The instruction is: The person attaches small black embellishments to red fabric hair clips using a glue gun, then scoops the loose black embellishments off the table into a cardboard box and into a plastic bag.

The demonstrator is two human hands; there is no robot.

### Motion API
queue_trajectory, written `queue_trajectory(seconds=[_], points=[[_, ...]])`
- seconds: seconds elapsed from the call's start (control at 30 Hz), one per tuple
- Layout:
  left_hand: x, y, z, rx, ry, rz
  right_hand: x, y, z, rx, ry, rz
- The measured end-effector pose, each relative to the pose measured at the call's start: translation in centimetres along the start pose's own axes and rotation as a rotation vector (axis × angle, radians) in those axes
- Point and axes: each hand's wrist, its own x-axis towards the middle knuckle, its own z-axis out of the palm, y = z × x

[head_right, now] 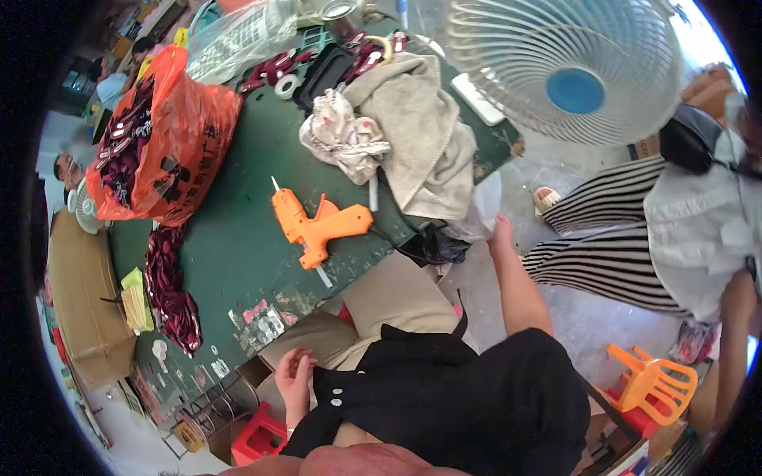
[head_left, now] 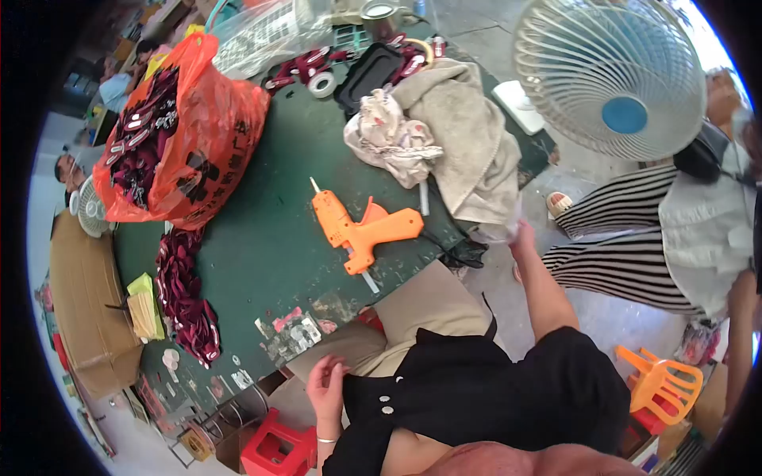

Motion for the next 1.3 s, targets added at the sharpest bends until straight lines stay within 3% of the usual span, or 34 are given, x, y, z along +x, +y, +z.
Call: queue_trajectory(seconds=[0.07, 0.13, 0.17, 0.27, 0.33, 0.4, 0.47, 0.6, 0.67, 0.7, 0.77, 0.83, 0.9, 0.97, 1.03, 1.07, 1.1, 1.13, 1.17, 1.2, 1.23, 1.27, 1.3], points=[[1.2, 1.4, 2.4, 0.043, -0.211, 0.036, -4.8, -1.6, -4.1, 0.177, -0.053, -0.011], [3.1, 4.3, 5.5, 0.316, -0.522, 0.327, -9.5, -3.1, -7.4, 0.201, -0.069, -0.084], [3.6, 5.4, 7.3, 0.326, -0.642, 0.376, -11.1, -3.5, -9.0, 0.181, -0.096, -0.136], [4.8, 7.0, 14.0, 0.426, -0.935, 0.548, -15.7, -4.1, -10.9, 0.351, -0.220, -0.022], [5.8, 3.7, 18.6, 0.437, -0.996, 0.360, -20.5, -5.2, -9.7, 0.371, -0.320, 0.008], [7.6, -0.4, 24.5, 0.211, -0.926, -0.242, -25.0, -5.5, -8.6, 0.360, -0.287, 0.091], [8.0, 2.1, 28.1, -0.191, -0.892, -0.706, -26.7, -3.3, -9.8, 0.240, -0.319, 0.093], [10.5, -3.8, 33.5, -0.173, -0.714, -0.753, -32.5, -2.4, -10.5, 0.062, -0.363, 0.101], [11.7, -6.6, 34.4, -0.213, -0.654, -0.757, -33.8, -2.6, -11.5, -0.254, -0.323, 0.120], [12.3, -7.5, 34.5, -0.219, -0.626, -0.758, -35.1, -5.5, -11.3, -0.540, -0.054, 0.208], [12.9, -9.2, 34.4, -0.223, -0.570, -0.762, -32.2, -4.7, -16.5, -0.947, 0.042, -0.479], [11.6, -6.3, 33.6, -0.227, -0.578, -0.783, -35.9, -12.7, -11.6, -1.372, 0.296, -1.249], [11.5, -5.0, 33.8, -0.251, -0.576, -0.795, -33.0, -15.2, -9.6, -1.333, -0.112, -1.360], [11.7, -5.1, 33.5, -0.239, -0.689, -0.747, -28.7, -14.5, -5.1, -1.140, -0.532, -0.812], [11.3, -6.0, 33.5, -0.275, -0.676, -0.815, -23.7, -12.7, 0.0, -1.427, -0.379, -0.400], [11.4, -6.0, 33.4, -0.322, -0.660, -0.872, -18.8, -9.2, -0.2, -1.477, -0.355, -0.368], [10.6, -5.0, 32.7, -0.291, -0.618, -0.700, -13.4, -5.3, -0.9, -1.531, -0.345, -0.354], [10.1, -4.1, 32.1, -0.262, -0.554, -0.520, -10.3, -2.9, -0.9, -0.962, -0.914, -0.164], [11.3, -4.5, 31.9, -0.068, -0.545, -0.424, -13.6, -2.9, 0.9, -1.003, -0.777, -0.095], [12.3, -5.4, 32.0, 0.126, -0.530, -0.353, -14.4, -1.6, 1.1, -0.852, -0.958, 0.010], [12.4, -5.9, 32.6, 0.128, -0.392, -0.291, -10.9, 3.3, -0.6, -0.622, -0.945, 0.208], [12.4, -6.1, 33.4, 0.133, -0.263, -0.234, -7.1, 7.4, 0.6, -0.678, -0.986, 0.209], [12.3, -5.5, 33.5, 0.232, -0.266, -0.274, -4.2, 13.3, -4.6, 0.143, -0.825, 0.610]])
